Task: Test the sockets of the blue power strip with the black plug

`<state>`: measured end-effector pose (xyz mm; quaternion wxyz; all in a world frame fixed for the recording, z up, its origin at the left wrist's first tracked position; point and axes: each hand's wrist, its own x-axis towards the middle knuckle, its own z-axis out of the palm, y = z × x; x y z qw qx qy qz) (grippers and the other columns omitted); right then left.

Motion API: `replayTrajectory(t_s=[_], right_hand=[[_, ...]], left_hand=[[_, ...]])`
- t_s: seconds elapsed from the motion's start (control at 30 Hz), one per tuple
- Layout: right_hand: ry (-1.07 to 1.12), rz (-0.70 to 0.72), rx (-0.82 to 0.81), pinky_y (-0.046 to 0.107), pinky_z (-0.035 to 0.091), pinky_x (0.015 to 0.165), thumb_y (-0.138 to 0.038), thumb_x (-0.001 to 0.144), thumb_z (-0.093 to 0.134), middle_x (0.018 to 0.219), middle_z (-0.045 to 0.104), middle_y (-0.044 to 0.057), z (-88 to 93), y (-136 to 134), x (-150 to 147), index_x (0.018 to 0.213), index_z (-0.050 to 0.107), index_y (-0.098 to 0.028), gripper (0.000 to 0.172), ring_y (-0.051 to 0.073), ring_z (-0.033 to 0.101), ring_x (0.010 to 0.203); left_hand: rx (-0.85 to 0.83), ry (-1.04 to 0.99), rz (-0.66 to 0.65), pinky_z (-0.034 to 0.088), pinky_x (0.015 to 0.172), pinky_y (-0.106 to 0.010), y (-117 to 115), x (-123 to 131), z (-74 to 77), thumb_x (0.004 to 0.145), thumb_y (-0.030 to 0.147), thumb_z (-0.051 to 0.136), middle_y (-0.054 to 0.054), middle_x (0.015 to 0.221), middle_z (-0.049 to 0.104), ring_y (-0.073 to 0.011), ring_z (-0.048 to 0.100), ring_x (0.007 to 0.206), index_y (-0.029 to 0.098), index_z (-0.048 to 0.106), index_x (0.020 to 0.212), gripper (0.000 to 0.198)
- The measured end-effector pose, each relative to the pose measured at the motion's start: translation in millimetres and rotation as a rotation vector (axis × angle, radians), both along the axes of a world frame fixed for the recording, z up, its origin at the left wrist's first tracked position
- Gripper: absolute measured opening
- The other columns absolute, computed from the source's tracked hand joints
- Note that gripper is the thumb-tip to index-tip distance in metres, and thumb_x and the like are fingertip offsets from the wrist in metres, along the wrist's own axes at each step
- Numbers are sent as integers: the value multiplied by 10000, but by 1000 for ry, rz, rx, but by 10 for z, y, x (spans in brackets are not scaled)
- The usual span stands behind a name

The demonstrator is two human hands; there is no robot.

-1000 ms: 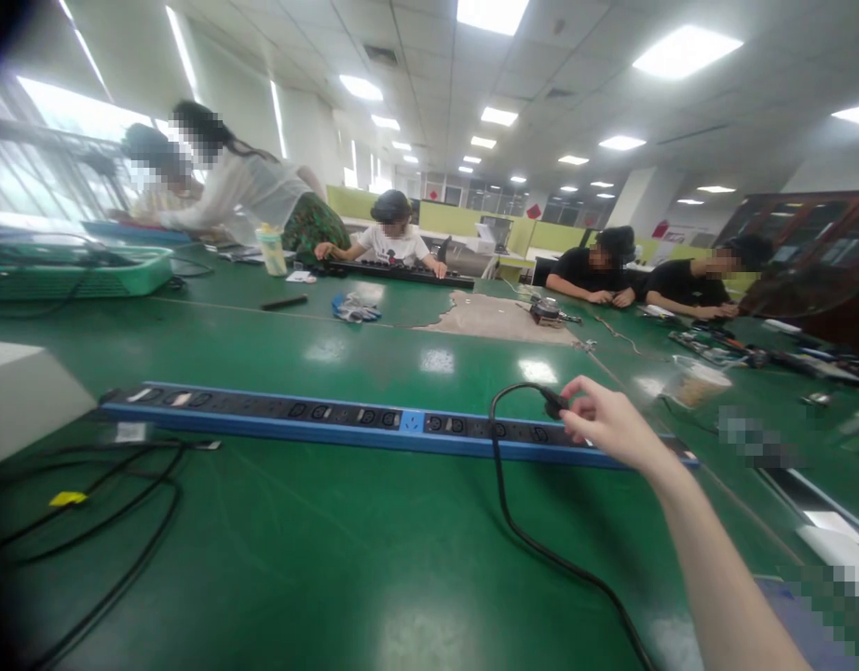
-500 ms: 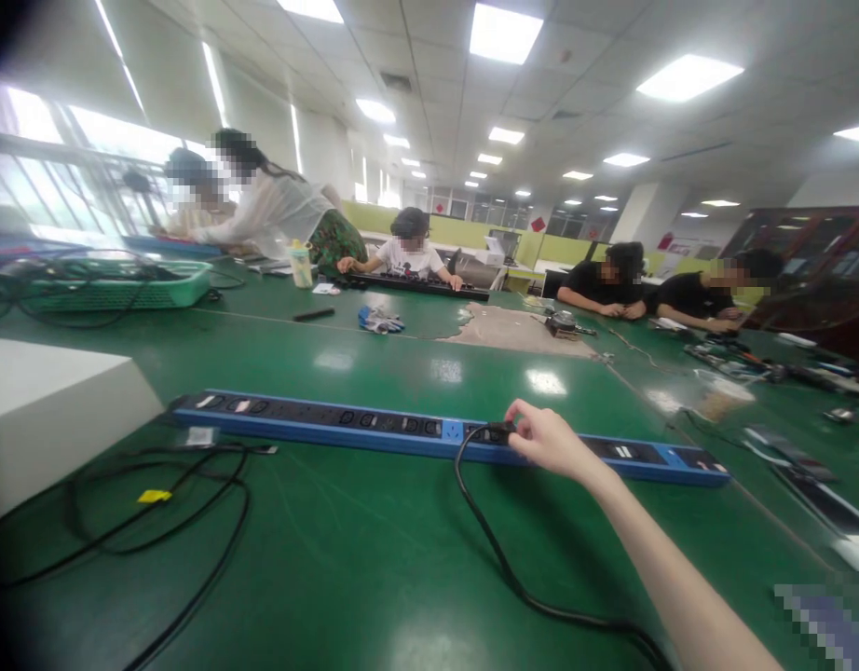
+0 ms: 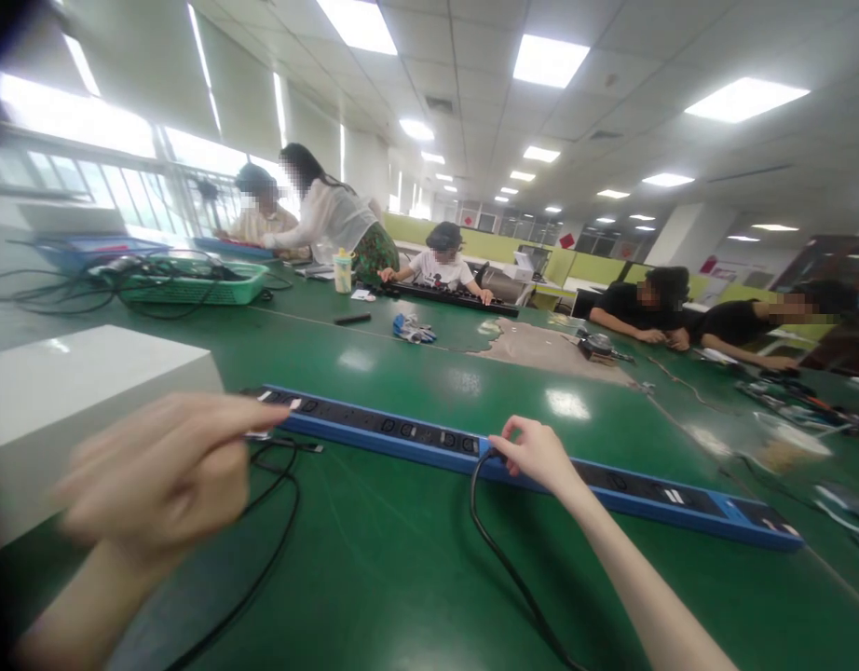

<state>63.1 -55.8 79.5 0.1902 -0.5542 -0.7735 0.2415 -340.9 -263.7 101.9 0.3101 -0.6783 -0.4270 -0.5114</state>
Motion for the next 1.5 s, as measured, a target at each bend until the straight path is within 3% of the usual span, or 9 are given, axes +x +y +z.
replayTrajectory(t_s=[0.07,0.17,0.3,0.4,0.57,0.73,0.93,1.2,1.5], right_hand=[[-42,-4,12,256,508,601,-493,891,647,610,727,25,65,-35,-47,883,657,-226,267,203,728,570],[-65,-38,40,252,481,574,-406,868,653,594,712,12,191,-93,-146,861,677,-236,172,195,707,555],[-75,-59,123,243,438,544,-336,827,656,606,695,-12,355,-112,-403,874,695,-242,112,167,650,520],[-32,4,170,231,411,546,-317,838,635,669,701,-17,400,-49,-745,963,692,-234,161,151,630,567],[69,147,157,203,396,525,-300,919,538,823,723,6,315,98,-1544,1053,663,-217,201,126,615,628],[131,293,-10,219,436,468,-344,931,576,837,749,33,255,163,-2369,1085,655,-198,227,125,614,532],[-41,274,180,256,505,715,-347,854,683,791,763,54,174,197,-3135,935,720,-189,181,189,714,776],[-144,201,276,291,489,806,-412,862,663,979,767,86,-147,177,-3487,920,695,-205,218,223,704,933],[-181,189,192,321,528,786,-424,902,615,1022,761,142,-120,138,-3631,995,697,-171,281,253,724,929]], left_hand=[[-155,-95,234,554,888,-368,604,-240,28,990,232,489,-11,1008,769,-209,712,961,281,747,1070,275],[-406,-122,432,545,893,-369,1233,-646,-373,991,277,451,-65,1163,770,-245,694,1082,230,700,1233,350],[-601,-9,466,495,1024,-445,1447,-1042,-1059,1010,312,418,-104,1289,734,-289,661,1184,217,696,1269,392],[-605,5,417,448,1102,-459,1433,-1147,-1285,1032,344,384,-90,1349,711,-280,633,1251,244,695,1292,418],[-595,44,312,312,1243,-486,1430,-1182,-1334,1061,381,351,-24,1503,615,-249,522,1429,306,595,1460,474],[-625,93,242,266,1274,-488,1378,-1237,-1350,1081,402,321,35,1585,519,-214,451,1496,372,496,1545,497],[-642,115,216,268,1271,-502,1329,-1260,-1323,1084,405,318,30,1603,494,-224,444,1502,376,463,1569,507],[-631,100,216,265,1268,-515,1338,-1258,-1363,1082,398,321,22,1589,514,-236,446,1500,372,458,1574,511],[-616,94,221,276,1265,-520,1354,-1246,-1377,1076,390,334,8,1570,537,-242,458,1492,340,536,1522,492]])
